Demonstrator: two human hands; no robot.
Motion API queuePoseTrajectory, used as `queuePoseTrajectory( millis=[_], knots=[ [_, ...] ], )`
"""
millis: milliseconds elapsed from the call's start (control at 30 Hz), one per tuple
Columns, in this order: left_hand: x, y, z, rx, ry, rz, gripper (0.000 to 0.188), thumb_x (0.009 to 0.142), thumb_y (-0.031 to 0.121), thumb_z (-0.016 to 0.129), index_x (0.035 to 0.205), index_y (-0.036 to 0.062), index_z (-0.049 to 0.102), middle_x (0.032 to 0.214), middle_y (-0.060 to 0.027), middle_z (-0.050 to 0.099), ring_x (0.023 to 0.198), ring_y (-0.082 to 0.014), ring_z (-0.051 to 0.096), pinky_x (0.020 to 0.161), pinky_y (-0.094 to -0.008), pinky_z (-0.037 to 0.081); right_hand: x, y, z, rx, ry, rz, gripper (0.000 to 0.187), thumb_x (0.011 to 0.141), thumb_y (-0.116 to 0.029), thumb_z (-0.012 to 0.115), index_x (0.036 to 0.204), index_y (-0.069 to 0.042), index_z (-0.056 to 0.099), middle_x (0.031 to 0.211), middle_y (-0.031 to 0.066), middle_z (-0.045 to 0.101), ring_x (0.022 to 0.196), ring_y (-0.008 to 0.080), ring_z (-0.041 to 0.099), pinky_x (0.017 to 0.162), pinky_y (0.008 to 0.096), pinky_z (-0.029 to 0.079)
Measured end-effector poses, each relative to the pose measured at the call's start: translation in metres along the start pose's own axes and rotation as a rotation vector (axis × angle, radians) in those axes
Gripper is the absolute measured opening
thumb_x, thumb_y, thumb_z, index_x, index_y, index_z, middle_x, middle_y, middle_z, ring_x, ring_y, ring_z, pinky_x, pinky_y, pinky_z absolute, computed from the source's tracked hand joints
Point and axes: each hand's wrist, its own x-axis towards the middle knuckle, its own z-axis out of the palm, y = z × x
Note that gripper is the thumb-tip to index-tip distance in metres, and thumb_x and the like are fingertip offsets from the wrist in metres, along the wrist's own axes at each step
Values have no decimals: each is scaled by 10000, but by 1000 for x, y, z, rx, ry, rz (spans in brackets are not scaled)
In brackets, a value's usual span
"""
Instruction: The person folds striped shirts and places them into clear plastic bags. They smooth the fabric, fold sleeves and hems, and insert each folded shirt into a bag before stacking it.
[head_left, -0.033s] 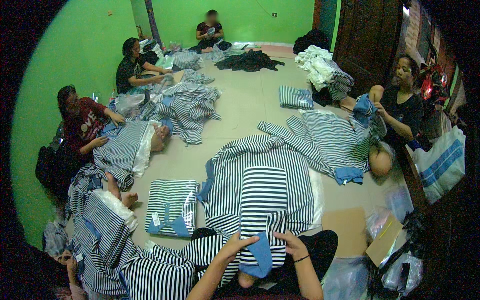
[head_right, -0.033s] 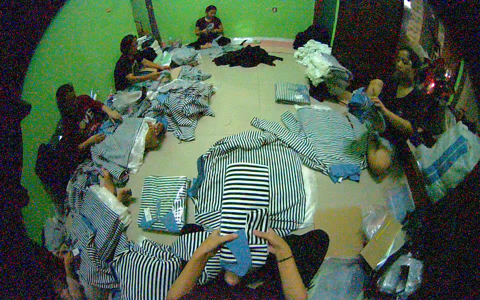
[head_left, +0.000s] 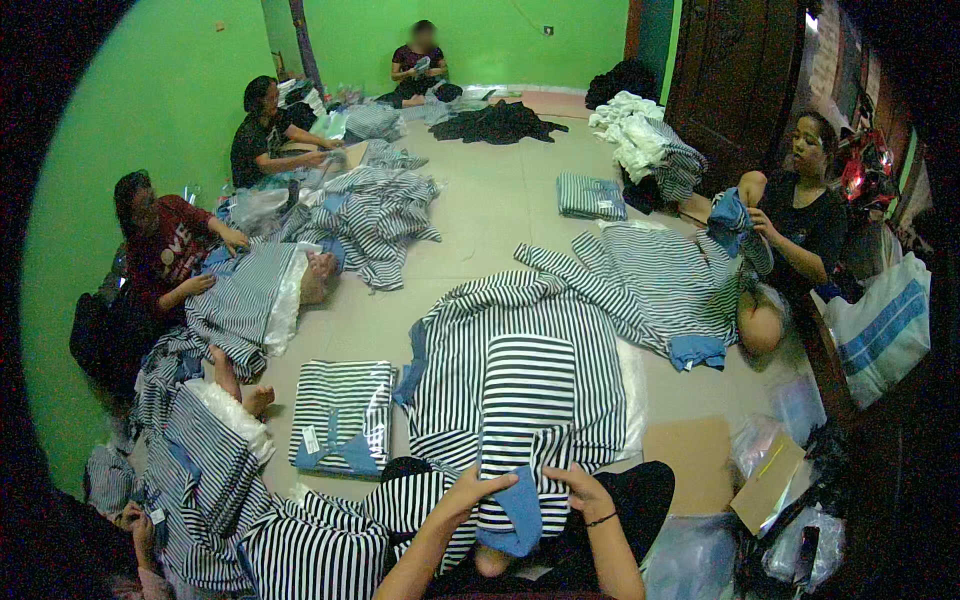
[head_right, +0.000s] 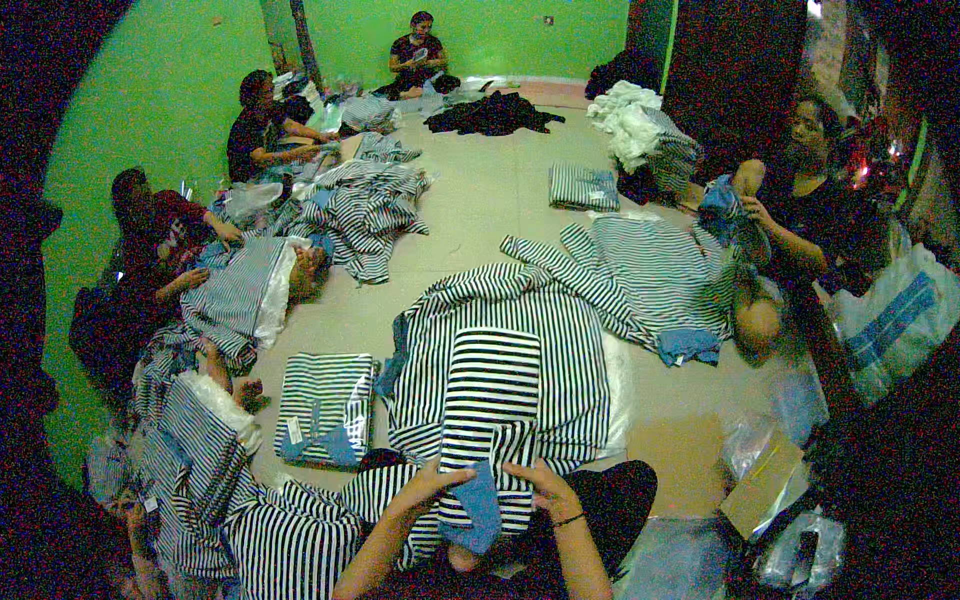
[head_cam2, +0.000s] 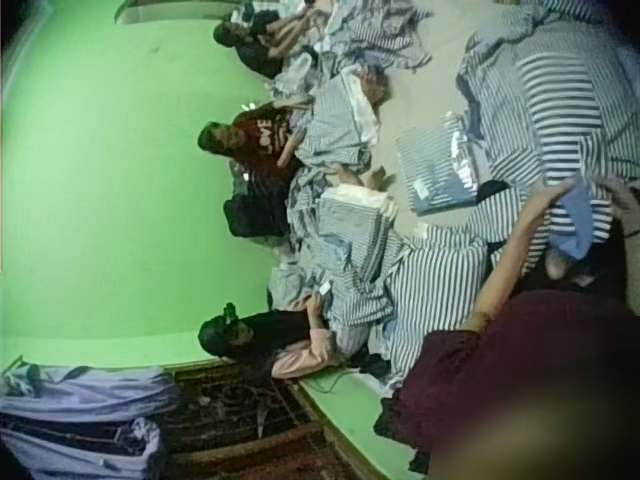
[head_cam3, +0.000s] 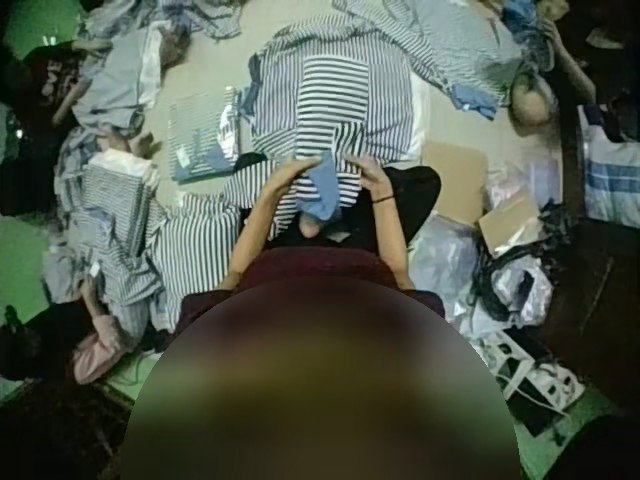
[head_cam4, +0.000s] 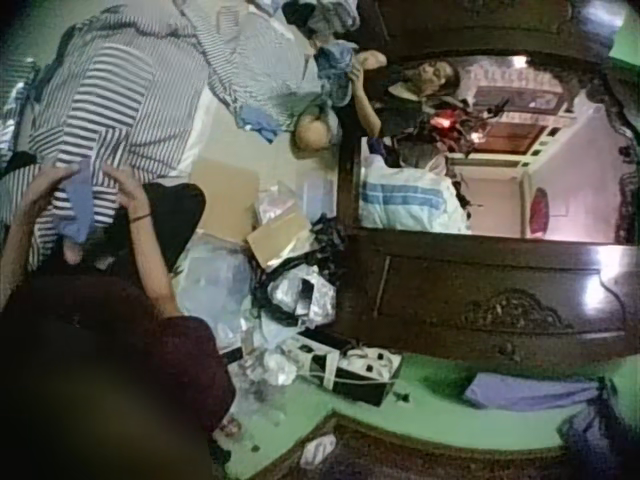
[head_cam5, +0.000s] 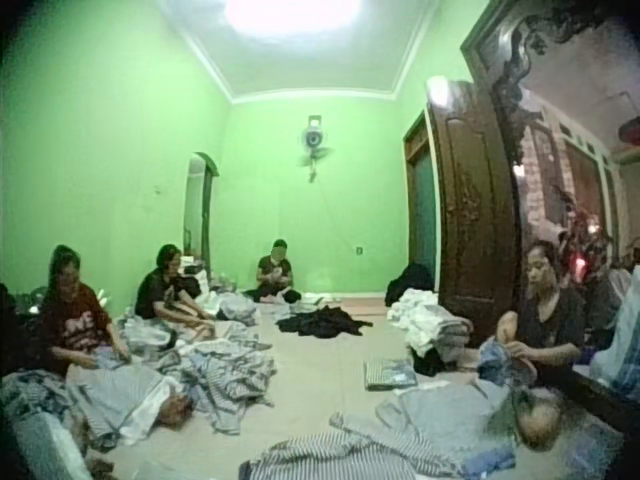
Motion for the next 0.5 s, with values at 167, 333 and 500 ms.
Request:
queuePoseTrajectory(
  millis=[167, 333, 500],
  knots=[
    [13, 5, 8, 23, -74, 28, 598, 634, 251, 677, 1105, -20, 427, 975, -107, 542, 875, -166, 519, 791, -285, 404, 0, 3, -17, -24, -51, 35, 505, 671, -127, 648, 1105, -15, 414, 1023, 70, 532, 897, 172, 526, 782, 323, 428],
    [21, 18, 26, 136, -87, -30, 624, 648, 298, 659, 1102, -50, 411, 998, -130, 535, 872, -191, 532, 779, -297, 419, -4, 17, -38, -12, 125, 38, 455, 695, -216, 631, 1080, -47, 455, 1055, 79, 518, 909, 139, 517, 779, 298, 416],
    [48, 30, 36, 213, -131, -113, 570, 659, 260, 672, 1075, -44, 429, 964, -116, 545, 853, -176, 533, 769, -280, 423, 6, 14, -69, 84, 21, -19, 349, 753, -148, 569, 1048, 12, 473, 1001, 86, 548, 905, 162, 522, 796, 314, 419]
  ],
)
